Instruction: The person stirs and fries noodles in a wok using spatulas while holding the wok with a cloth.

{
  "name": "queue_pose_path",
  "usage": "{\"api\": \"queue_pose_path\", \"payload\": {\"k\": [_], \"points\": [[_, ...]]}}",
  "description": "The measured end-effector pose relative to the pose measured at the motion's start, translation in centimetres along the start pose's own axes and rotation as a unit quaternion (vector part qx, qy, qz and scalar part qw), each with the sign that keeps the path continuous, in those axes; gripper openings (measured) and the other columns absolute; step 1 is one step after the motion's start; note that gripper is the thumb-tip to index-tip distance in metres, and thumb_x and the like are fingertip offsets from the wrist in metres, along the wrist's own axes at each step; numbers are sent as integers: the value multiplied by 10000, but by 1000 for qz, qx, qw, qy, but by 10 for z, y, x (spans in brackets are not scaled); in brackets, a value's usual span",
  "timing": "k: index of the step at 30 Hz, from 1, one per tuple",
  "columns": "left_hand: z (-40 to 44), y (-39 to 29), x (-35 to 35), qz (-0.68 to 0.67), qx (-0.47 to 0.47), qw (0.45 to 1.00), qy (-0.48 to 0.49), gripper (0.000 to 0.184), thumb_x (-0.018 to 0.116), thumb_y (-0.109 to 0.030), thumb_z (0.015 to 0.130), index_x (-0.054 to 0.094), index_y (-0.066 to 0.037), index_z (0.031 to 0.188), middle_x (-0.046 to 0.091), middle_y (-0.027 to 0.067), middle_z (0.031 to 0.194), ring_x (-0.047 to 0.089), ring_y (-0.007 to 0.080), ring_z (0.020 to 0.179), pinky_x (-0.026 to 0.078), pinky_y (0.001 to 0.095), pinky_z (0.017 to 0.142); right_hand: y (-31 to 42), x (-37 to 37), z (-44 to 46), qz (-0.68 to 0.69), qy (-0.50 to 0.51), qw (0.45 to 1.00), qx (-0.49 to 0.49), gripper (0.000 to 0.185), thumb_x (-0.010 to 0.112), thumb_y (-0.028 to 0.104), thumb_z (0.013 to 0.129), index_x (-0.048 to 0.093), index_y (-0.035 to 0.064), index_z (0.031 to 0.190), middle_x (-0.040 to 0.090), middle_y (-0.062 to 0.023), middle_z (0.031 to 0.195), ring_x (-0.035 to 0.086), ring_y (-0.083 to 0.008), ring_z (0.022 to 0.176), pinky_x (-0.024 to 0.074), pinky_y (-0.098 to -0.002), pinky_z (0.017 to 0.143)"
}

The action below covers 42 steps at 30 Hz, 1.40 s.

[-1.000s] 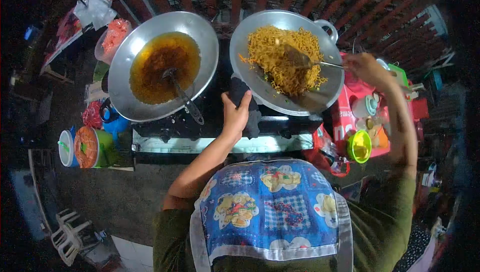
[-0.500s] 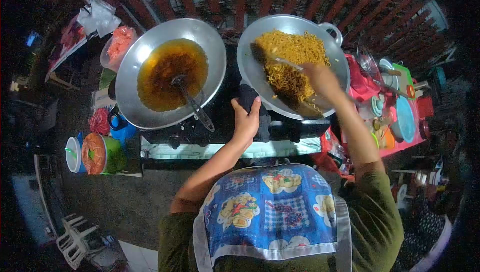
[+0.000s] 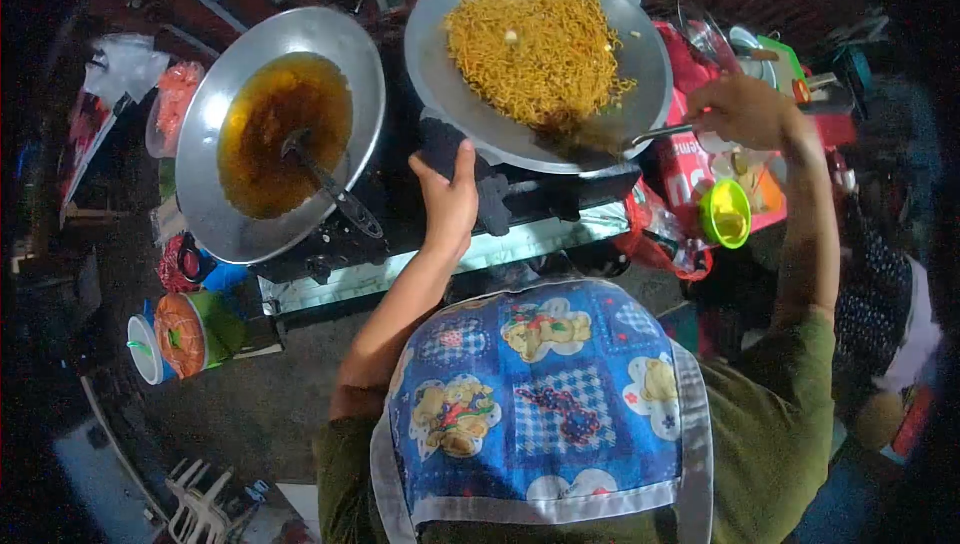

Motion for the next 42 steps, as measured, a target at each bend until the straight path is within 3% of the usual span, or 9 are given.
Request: {"api": "queue_pose_path", "payload": {"k": [8, 10, 11, 22, 26, 28, 33, 35, 42], "points": [[9, 8, 0, 2, 6, 1000, -5, 888, 590, -355, 815, 39, 132, 1312, 217, 265, 1355, 227, 283, 1267, 176, 305, 1035, -30, -8, 34, -36, -66, 991, 109, 186, 585, 158, 751, 644, 107, 920, 634, -119, 806, 617, -272, 732, 488, -349, 662], [11, 13, -2, 21, 5, 1000, -16, 909, 594, -355, 812, 18, 138, 1314, 202, 266, 1365, 214, 284, 1275, 162, 302, 1041, -13, -33, 24, -72, -114, 990, -38, 187, 586, 144, 754, 640, 92, 926, 636, -125, 797, 619, -268, 713, 489, -348, 658], [9, 11, -1, 6, 7, 1000, -14, 978, 614, -385, 793, -44, 107, 1323, 162, 259, 1380, 203, 283, 1281, 161, 332, 1044, -24, -37, 17, 64, -97, 986, 116, 171, 570, 153, 773, 637, 72, 908, 632, -133, 786, 618, -281, 726, 485, -364, 661], [10, 8, -2, -13, 33, 997, -71, 933, 621, -339, 803, -4, 116, 1326, 310, 228, 1316, 324, 273, 1205, 193, 347, 1032, -49, 104, 68, 20, -231, 954, 189, 253, 559, 251, 771, 597, 138, 994, 625, -133, 857, 598, -324, 807, 477, -427, 688], [7, -2, 7, 146, 131, 979, 49, 703, 504, -323, 859, 172, 103, 1309, 374, 248, 1266, 345, 291, 1188, 183, 346, 1030, -25, 81, 22, 23, -499, 865, 37, 99, 574, 145, 726, 595, 90, 806, 614, -118, 730, 598, -309, 669, 473, -407, 604], [-16, -15, 11, -1, -3, 994, -110, 617, 498, -262, 849, 231, 11, 1334, 382, 277, 1247, 370, 335, 1170, 184, 360, 1031, -13, 99, 1, 201, -382, 900, 62, 78, 579, 134, 748, 586, 59, 768, 614, -131, 769, 592, -313, 715, 470, -378, 630], [20, 20, -16, 192, 55, 978, -61, 658, 552, -277, 817, 249, 11, 1325, 396, 220, 1250, 455, 328, 1078, 217, 399, 1024, -7, 295, 13, 344, -76, 924, 146, 198, 542, 108, 759, 627, 56, 930, 604, -181, 962, 582, -324, 890, 452, -395, 767], [-6, -7, 9, -23, -32, 998, -40, 1061, 641, -427, 734, -96, 19, 1353, 171, 255, 1373, 293, 342, 1226, 233, 418, 1014, -6, 344, 20, 312, -185, 916, 172, 208, 533, 101, 759, 624, 51, 939, 590, -188, 965, 568, -326, 909, 448, -393, 772], [15, 3, -3, 72, 154, 980, 104, 975, 614, -371, 776, -65, 14, 1360, 214, 256, 1345, 335, 337, 1186, 285, 397, 987, 3, 345, 20, 270, -272, 912, 148, 167, 462, 60, 783, 567, 39, 911, 521, -151, 841, 539, -328, 857, 445, -409, 770]]}}
Point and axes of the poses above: each hand's wrist, its own z-axis towards the middle knuckle, its own x-axis out of the palm, y = z × x, the point moved 7 cm from there along z, towards the middle knuckle
